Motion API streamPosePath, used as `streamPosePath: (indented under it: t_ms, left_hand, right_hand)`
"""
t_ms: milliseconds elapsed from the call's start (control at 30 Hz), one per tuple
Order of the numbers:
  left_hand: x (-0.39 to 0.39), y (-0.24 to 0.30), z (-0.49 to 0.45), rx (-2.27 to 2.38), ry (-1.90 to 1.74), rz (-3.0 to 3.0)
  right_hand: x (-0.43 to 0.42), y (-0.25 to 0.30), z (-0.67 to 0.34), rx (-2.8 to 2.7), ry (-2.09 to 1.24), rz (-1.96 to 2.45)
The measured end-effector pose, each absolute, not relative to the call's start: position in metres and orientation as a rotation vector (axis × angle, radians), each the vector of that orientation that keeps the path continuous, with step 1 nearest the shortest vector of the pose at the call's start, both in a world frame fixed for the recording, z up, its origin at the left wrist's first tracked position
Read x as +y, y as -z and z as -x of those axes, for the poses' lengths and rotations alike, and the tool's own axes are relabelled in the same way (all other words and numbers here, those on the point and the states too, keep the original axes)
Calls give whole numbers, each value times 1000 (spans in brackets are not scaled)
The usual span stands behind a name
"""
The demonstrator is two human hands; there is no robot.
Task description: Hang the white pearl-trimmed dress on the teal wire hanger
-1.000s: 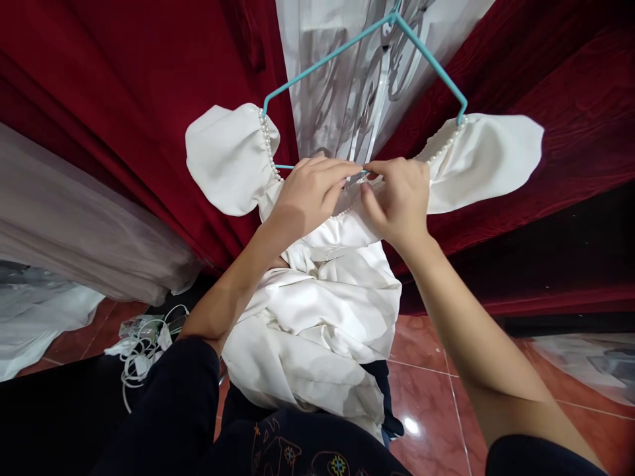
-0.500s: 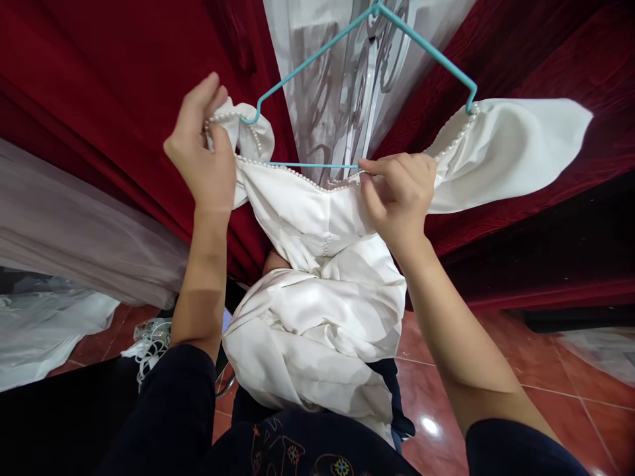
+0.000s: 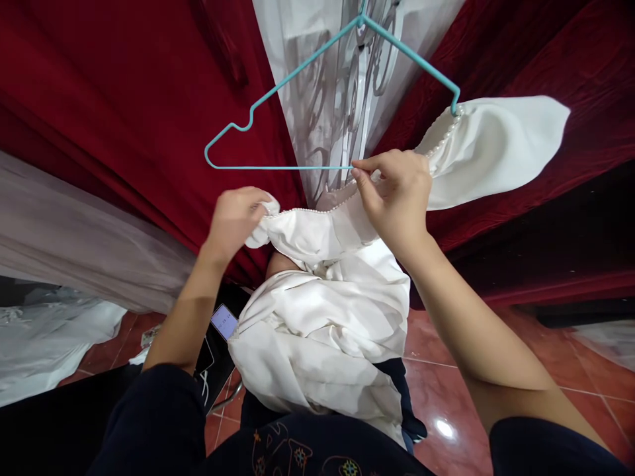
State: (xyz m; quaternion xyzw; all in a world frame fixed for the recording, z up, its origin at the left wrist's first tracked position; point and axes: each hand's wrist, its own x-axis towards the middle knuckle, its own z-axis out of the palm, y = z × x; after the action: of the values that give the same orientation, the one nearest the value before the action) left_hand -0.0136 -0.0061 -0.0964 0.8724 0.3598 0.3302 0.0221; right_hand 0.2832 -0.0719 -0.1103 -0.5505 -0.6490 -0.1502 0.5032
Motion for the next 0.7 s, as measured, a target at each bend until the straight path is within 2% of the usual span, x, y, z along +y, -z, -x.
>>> streamPosePath:
  t_ms: [67, 100, 200, 267, 367, 467, 633, 700]
  left_hand:
    - [-25, 103, -10, 879, -1038, -2775]
    - [-31, 103, -21, 768, -1213, -2809]
    - [-29, 94, -46, 865, -1540, -2781]
    - [-15, 86, -54, 1024, -1439, -2749]
    - [2, 84, -57, 1018, -1261, -2766]
    - [-2, 89, -58, 980, -1291, -2776]
    - [-18, 87, -59, 1005, -1235, -2788]
    - [-16, 84, -59, 1021, -1203, -2802]
  right_hand:
    - [-71, 111, -283, -1559, 357, 1333]
    - [-71, 112, -283, -1555, 354, 1334]
    - [-72, 112, -284, -1556, 327, 1334]
    - [-74, 111, -285, -1569, 307, 1343]
    - [-79, 112, -291, -1579, 325, 1309]
    - [-80, 111, -301, -1558, 418, 1163]
    - [-64, 96, -336, -1207, 782, 1052]
    - [-57, 86, -355, -1158, 726, 1053]
